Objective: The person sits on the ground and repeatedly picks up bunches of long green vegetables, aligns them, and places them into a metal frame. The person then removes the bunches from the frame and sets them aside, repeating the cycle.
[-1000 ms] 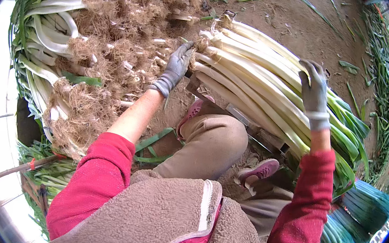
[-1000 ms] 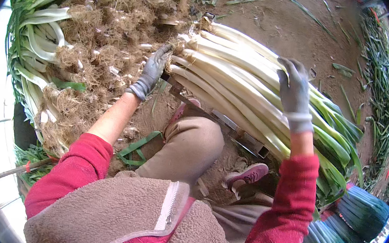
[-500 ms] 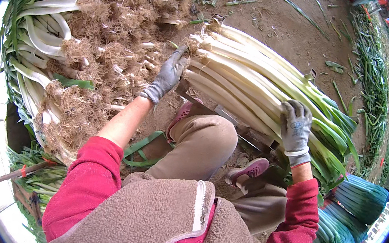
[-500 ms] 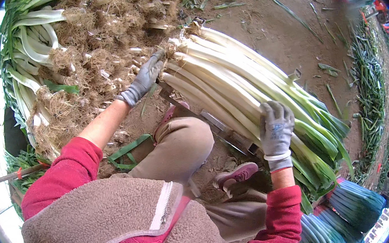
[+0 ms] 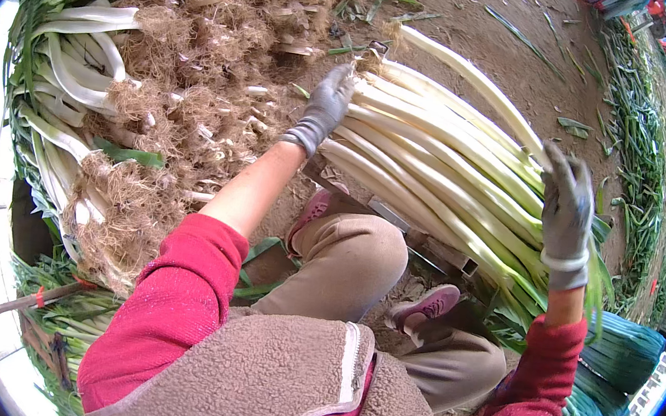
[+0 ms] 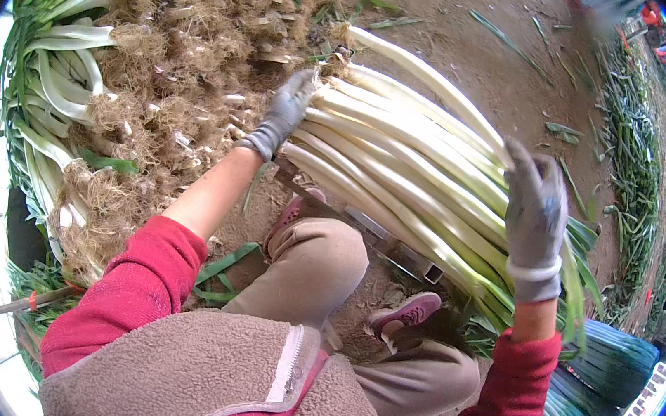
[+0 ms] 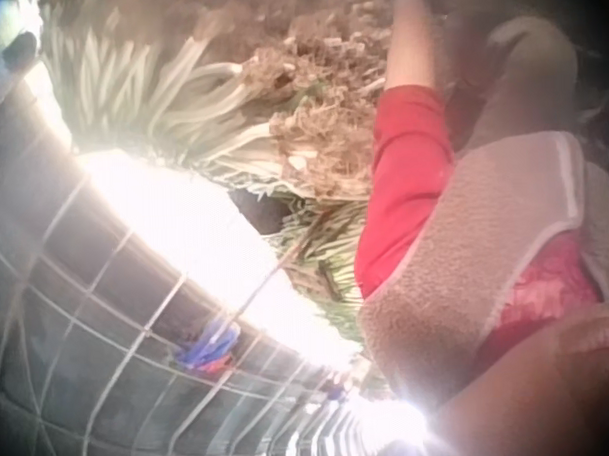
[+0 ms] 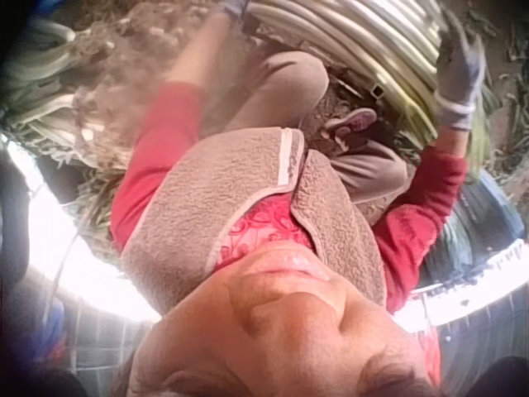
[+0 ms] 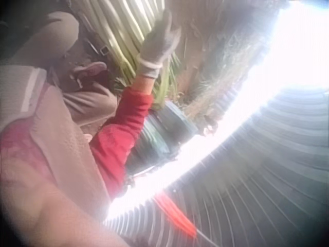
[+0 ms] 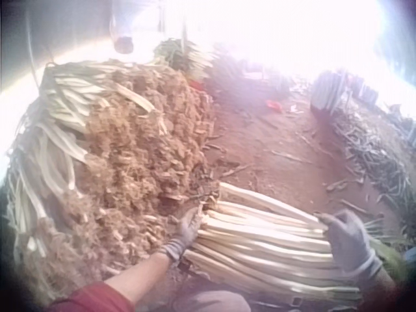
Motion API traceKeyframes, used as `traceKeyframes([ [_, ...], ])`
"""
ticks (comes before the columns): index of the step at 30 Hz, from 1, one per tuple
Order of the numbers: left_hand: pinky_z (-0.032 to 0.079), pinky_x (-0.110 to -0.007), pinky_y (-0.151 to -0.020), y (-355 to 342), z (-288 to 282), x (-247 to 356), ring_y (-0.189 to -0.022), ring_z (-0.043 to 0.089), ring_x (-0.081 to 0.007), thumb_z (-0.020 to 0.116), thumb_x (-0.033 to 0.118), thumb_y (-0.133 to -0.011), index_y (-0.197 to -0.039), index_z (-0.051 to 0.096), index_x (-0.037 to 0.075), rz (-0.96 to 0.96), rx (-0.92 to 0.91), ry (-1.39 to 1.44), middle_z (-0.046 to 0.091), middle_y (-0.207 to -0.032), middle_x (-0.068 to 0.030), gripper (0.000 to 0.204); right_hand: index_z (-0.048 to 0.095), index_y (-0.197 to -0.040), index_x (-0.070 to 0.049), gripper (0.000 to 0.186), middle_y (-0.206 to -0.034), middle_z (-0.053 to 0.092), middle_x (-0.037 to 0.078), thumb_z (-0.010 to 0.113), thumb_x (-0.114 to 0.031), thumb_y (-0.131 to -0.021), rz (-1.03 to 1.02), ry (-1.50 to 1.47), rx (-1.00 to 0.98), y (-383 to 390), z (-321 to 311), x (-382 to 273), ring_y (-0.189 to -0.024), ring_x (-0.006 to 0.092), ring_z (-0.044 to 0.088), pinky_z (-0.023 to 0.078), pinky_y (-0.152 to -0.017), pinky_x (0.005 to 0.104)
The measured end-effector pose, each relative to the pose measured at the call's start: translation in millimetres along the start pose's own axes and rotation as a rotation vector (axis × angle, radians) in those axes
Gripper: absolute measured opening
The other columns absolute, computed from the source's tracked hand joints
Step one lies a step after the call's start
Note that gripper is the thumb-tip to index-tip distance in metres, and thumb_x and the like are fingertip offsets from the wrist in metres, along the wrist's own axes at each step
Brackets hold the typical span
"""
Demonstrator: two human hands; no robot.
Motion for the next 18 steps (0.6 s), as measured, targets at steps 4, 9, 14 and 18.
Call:
traceKeyframes([
  [4, 0.043, -0.03, -0.105, -1, 12, -3, -0.119, 0.057, -0.0217, 0.058, 0.01, -0.096, -0.126, 0.055, -0.005, 0.042, -0.07, -0.058, 0.058, -0.132, -0.0179, 0.034, 0.068, -0.117, -0.014, 0.032, -0.092, 0.064, 0.013, 0.064, -0.006, -0.087, -0.056, -0.06, -0.089, -39, 49, 14, -0.084, 0.0307, 0.062, 0.051, -0.074, 0.0397],
  [9, 0.038, -0.032, -0.109, 10, -5, 36, -0.127, 0.05, -0.022, 0.063, 0.005, -0.092, -0.133, 0.051, -0.001, 0.192, 0.047, -0.179, 0.057, -0.131, -0.0133, 0.044, 0.069, -0.118, -0.015, 0.03, -0.104, 0.068, 0.016, 0.064, -0.012, -0.089, 0.196, -0.319, -0.302, -20, 167, 48, -0.095, 0.035, 0.065, 0.051, -0.086, 0.0417],
  [14, 0.022, -0.047, -0.116, 14, 48, 109, -0.138, 0.041, -0.0329, 0.057, 0.025, -0.096, -0.135, 0.056, 0.01, 0.592, 0.059, -0.465, 0.051, -0.143, -0.0169, 0.042, 0.069, -0.118, -0.014, 0.029, -0.102, 0.071, 0.015, 0.063, -0.01, -0.091, 0.254, -0.467, -0.298, -8, 185, 59, -0.092, 0.0322, 0.068, 0.051, -0.083, 0.0391],
  [18, 0.039, -0.047, -0.107, -2, 112, 90, -0.122, 0.056, -0.0312, 0.04, 0.042, -0.098, -0.122, 0.066, 0.015, 0.379, -0.459, -0.836, 0.063, -0.128, -0.0131, 0.044, 0.068, -0.112, -0.008, 0.022, -0.106, 0.068, 0.016, 0.061, -0.013, -0.093, 0.158, -0.435, -0.187, -6, 164, 55, -0.098, 0.0321, 0.066, 0.051, -0.088, 0.0377],
])
Point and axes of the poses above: each hand's wrist, its own y-axis away from the middle knuckle, its own z-axis out of the palm, x = y × z, the point moved 6 cm from there along -y, towards the middle knuckle
